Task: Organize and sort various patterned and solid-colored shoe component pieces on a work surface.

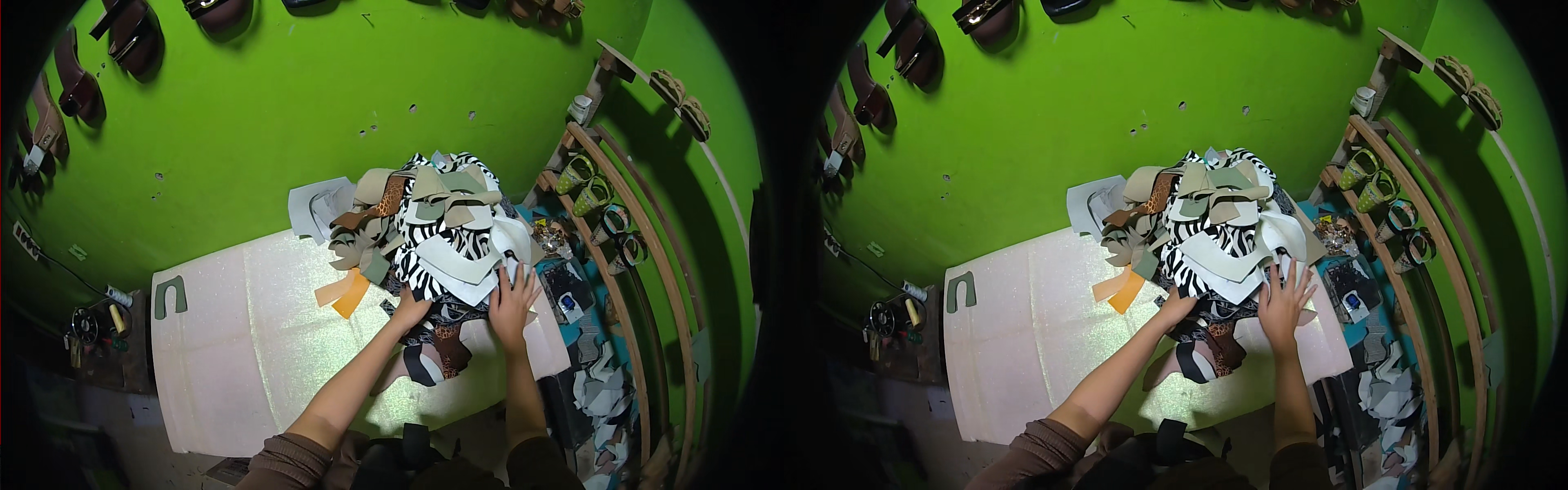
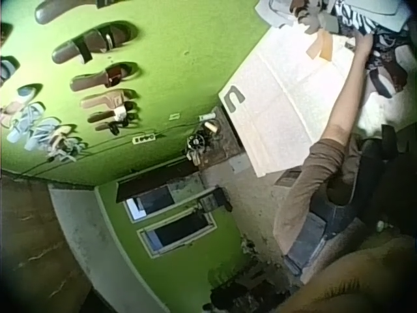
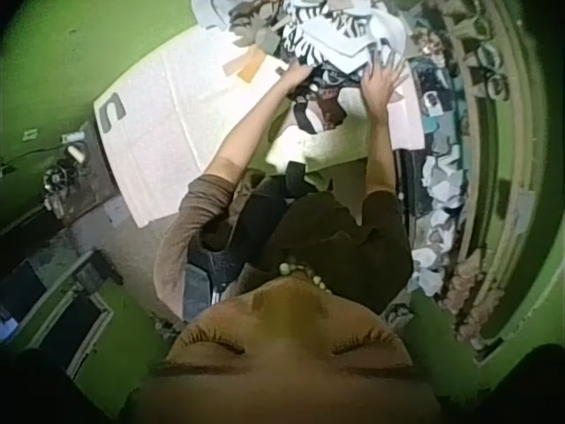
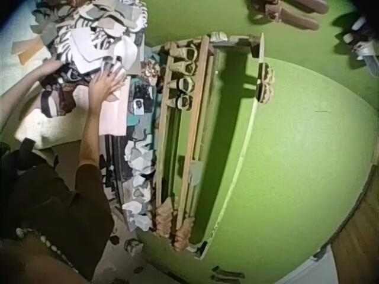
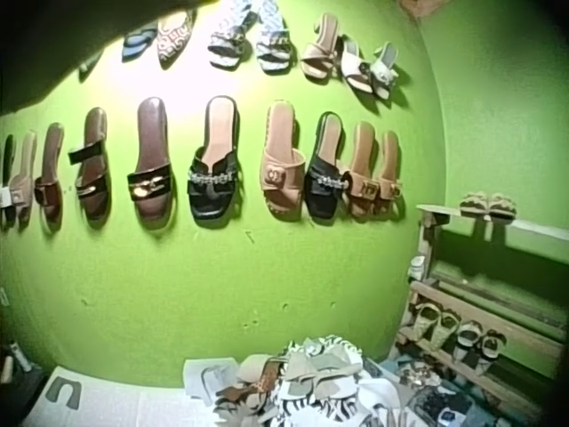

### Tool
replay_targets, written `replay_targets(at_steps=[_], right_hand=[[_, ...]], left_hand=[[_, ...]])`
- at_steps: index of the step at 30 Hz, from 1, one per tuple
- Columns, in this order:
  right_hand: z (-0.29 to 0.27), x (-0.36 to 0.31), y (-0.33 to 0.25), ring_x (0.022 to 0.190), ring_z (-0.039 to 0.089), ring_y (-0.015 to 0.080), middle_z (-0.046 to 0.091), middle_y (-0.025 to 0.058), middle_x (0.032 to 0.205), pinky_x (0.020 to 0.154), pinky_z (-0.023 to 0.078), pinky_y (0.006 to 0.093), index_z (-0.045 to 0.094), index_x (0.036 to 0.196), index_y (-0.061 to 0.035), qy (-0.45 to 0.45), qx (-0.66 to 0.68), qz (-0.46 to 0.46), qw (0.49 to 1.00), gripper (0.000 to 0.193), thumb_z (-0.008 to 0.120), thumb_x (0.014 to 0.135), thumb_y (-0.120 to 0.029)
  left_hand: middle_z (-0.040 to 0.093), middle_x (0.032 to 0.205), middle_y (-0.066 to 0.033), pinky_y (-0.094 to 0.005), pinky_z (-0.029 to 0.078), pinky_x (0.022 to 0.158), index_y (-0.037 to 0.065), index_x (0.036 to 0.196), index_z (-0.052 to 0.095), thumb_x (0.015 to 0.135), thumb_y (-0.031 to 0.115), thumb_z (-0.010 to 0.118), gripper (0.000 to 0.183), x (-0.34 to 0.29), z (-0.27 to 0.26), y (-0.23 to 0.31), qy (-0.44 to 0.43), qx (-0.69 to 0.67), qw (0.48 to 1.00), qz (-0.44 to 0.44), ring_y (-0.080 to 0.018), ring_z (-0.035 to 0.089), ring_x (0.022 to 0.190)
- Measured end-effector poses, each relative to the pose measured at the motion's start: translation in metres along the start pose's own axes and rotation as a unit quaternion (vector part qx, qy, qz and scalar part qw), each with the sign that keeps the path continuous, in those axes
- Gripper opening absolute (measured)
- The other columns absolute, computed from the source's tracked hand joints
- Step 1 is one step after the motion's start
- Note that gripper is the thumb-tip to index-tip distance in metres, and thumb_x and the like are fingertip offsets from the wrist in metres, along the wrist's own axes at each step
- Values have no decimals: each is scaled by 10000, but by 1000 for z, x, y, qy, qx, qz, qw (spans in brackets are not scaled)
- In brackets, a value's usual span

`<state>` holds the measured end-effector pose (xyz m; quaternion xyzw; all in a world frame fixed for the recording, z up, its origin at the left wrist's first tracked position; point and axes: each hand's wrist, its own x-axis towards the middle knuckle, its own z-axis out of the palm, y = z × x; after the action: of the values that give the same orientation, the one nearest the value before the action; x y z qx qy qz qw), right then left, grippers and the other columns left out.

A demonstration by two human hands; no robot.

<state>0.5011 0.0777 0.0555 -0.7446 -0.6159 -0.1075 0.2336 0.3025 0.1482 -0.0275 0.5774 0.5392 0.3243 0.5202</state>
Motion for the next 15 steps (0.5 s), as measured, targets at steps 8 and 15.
replay_targets(at_steps=[8,15], right_hand=[[29,-6,12,1352,160,340,300,201,1395,1047,40,616,470,1205,73,-115,39,-41,992,619,577,718,-294],[35,-10,21,1295,248,401,420,206,1276,1043,36,625,474,1165,81,-151,123,-101,976,630,599,684,-306]], left_hand=[[393,1355,-142,-321,347,974,68,1388,274,780,294,671,760,-19,25,14,-10,-219,972,-81,-246,399,1215],[583,1135,-91,-263,444,853,-8,1209,500,752,180,709,536,-27,18,20,-70,-283,947,-138,-176,549,1022]])
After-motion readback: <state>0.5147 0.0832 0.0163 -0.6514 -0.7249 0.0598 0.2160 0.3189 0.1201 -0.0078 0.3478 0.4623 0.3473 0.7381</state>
